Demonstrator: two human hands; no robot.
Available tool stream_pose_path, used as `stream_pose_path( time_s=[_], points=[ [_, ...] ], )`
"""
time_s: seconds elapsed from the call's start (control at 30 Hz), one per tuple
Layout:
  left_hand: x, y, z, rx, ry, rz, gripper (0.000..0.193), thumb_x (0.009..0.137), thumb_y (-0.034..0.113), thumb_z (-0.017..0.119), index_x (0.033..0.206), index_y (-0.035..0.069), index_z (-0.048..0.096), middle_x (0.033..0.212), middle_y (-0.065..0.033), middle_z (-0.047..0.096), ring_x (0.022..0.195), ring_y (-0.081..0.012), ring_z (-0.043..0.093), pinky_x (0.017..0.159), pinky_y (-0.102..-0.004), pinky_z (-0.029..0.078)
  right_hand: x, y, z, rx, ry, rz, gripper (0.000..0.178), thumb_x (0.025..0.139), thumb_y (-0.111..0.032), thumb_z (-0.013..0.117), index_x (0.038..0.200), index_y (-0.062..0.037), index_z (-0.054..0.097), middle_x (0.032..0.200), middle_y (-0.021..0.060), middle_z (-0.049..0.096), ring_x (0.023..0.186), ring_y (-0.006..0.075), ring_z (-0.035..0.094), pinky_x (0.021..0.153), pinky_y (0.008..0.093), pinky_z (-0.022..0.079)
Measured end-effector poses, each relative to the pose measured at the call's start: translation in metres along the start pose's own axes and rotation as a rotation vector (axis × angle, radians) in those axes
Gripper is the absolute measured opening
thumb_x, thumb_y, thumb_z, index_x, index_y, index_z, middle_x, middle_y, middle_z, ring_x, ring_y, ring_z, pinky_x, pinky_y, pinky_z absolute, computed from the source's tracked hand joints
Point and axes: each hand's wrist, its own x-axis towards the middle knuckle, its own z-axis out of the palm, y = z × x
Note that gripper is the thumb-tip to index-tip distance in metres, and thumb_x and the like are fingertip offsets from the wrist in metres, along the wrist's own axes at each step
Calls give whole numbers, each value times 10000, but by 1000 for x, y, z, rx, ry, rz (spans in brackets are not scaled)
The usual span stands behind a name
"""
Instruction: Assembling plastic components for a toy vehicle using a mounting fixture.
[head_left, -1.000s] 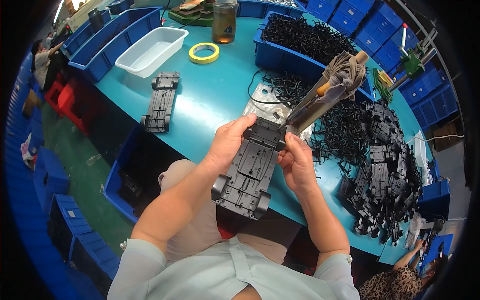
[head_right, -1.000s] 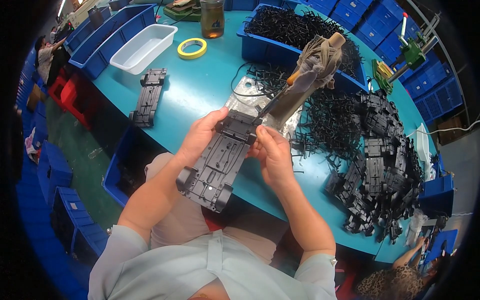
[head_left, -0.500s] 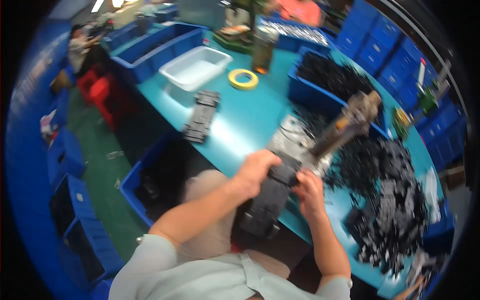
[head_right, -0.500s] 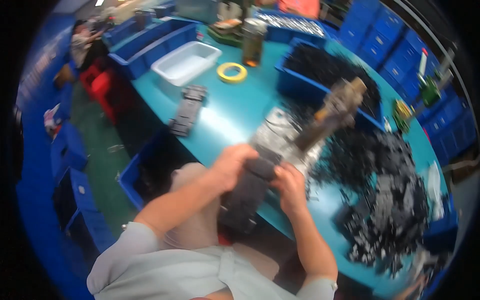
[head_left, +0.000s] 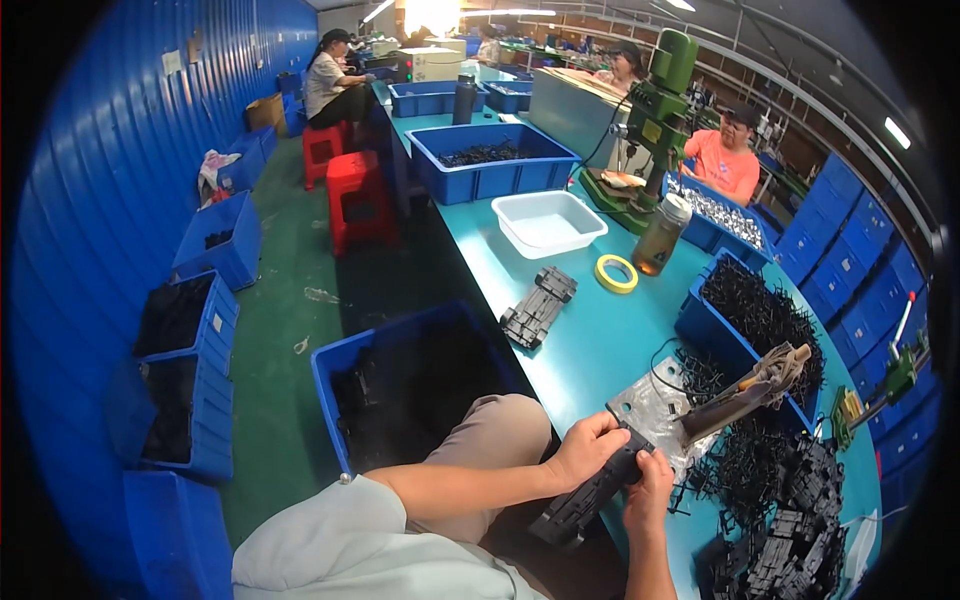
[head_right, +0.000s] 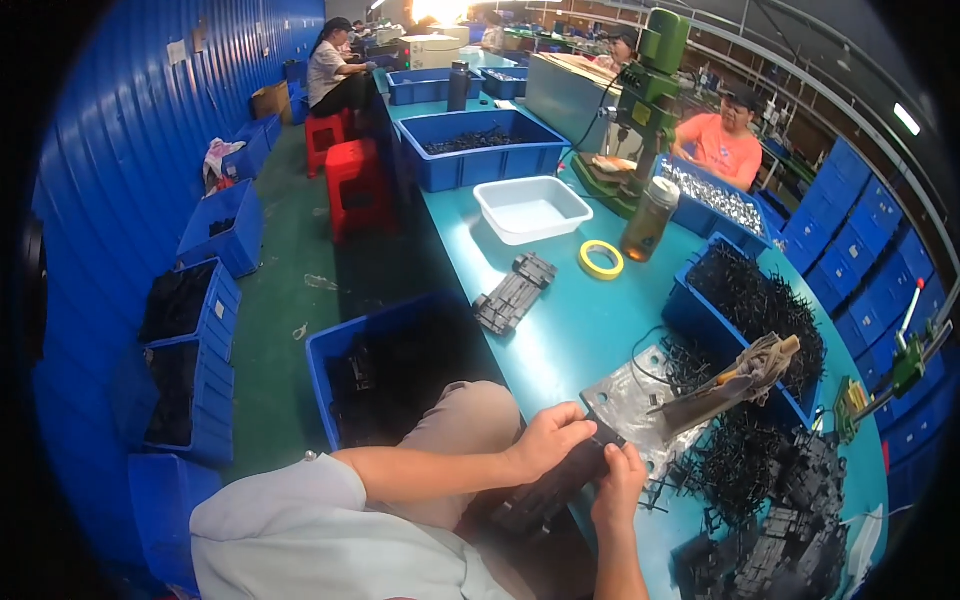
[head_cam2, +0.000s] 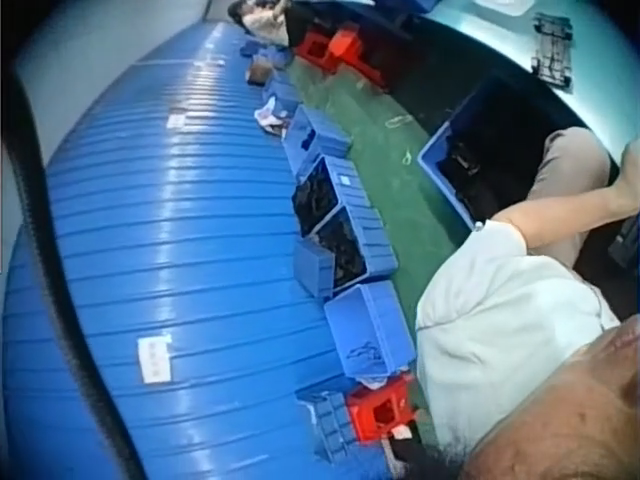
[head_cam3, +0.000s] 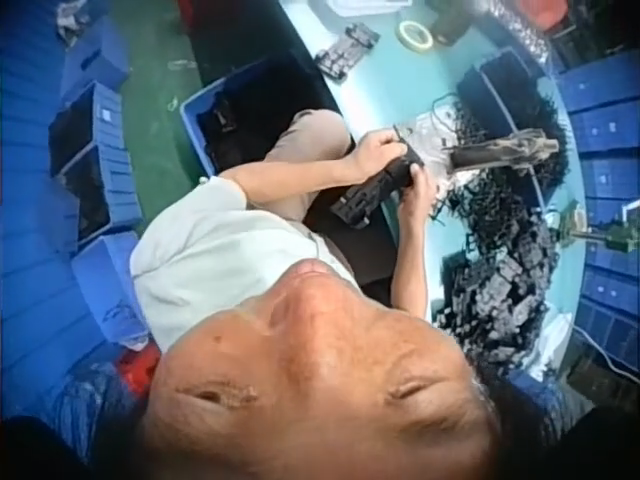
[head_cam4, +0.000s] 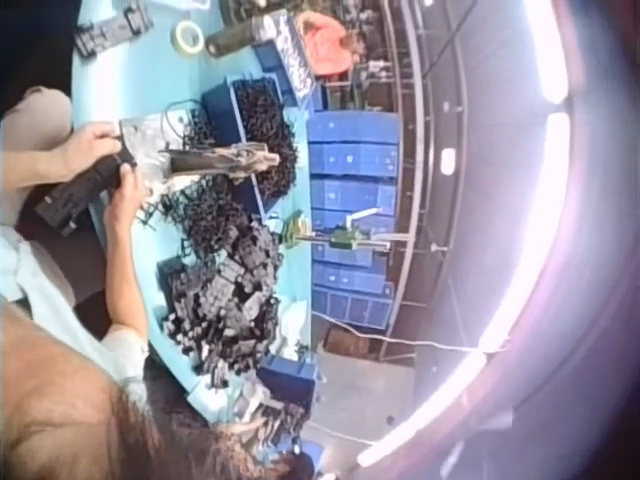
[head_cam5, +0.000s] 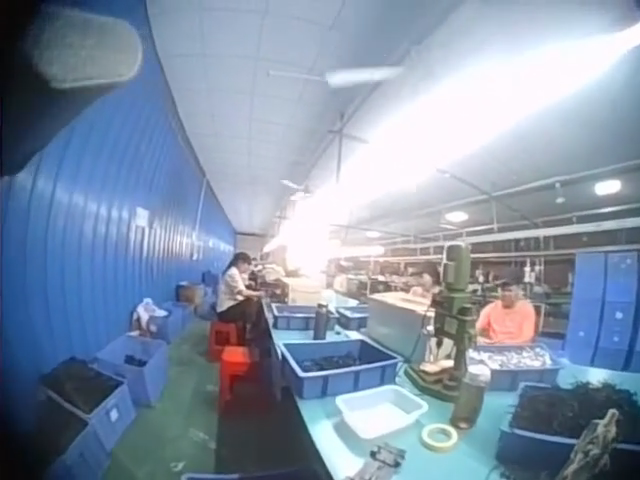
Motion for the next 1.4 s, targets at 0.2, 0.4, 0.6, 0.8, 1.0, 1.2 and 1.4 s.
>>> stream_pose_path(
  time_s=[0.2, 0.4, 0.6, 0.8, 1.0, 1.2, 1.4],
  points=[
    [-9, 11, 2, 140, 24, 76, 201, 877, 136, 585, 732, 22, 505, 695, 36, 457, 675, -41, 399, 574, -226, 363, -4, -1, 2, -105, 15, -105, 109, 818, -101, 545, 719, -74, 509, 697, -44, 489, 642, 48, 422, 578, 213, 348],
    [-15, 0, 2, 47, 20, 33, 182, 870, 118, 576, 728, 27, 507, 693, 32, 457, 670, -47, 401, 573, -227, 361, -6, 5, -2, -121, 26, -105, 156, 811, -86, 556, 670, -79, 488, 672, -57, 468, 628, 39, 400, 565, 211, 329],
    [-21, 5, -2, 184, 14, 62, 166, 851, 122, 575, 737, 15, 519, 717, 16, 481, 702, -62, 435, 615, -245, 392, -7, 9, -5, -207, 69, -156, 255, 813, -91, 566, 609, -88, 413, 635, -61, 406, 605, 46, 347, 514, 235, 285],
    [-23, 21, -4, -79, 71, -37, 94, 804, 86, 601, 753, 19, 560, 711, 21, 524, 666, -51, 458, 592, -215, 399, -1, 7, -1, -461, 9, -225, 232, 850, -138, 571, 651, -44, 496, 645, -38, 450, 625, 55, 392, 529, 247, 328],
    [-27, 13, -11, -256, -54, -106, 115, 782, 6, 543, 897, 11, 551, 854, -29, 582, 764, -84, 523, 715, -232, 437, -2, 10, 1, -343, 22, -224, 211, 866, -133, 561, 685, -27, 536, 620, -42, 473, 590, 48, 398, 503, 241, 324],
    [-33, 16, -7, -268, -51, -168, 110, 801, 2, 536, 910, 9, 551, 869, -37, 596, 770, -83, 542, 733, -239, 456, -3, 15, -9, -235, 6, -18, 141, 859, -100, 550, 765, -9, 603, 711, -44, 538, 662, 31, 430, 586, 210, 348],
    [-31, 16, -9, -237, -24, -195, 56, 823, 12, 538, 877, 12, 556, 843, -28, 599, 736, -71, 541, 693, -224, 458, -2, 16, -10, -238, -9, 12, 137, 860, -102, 546, 784, -9, 613, 710, -45, 541, 649, 28, 432, 571, 204, 342]
  ],
)
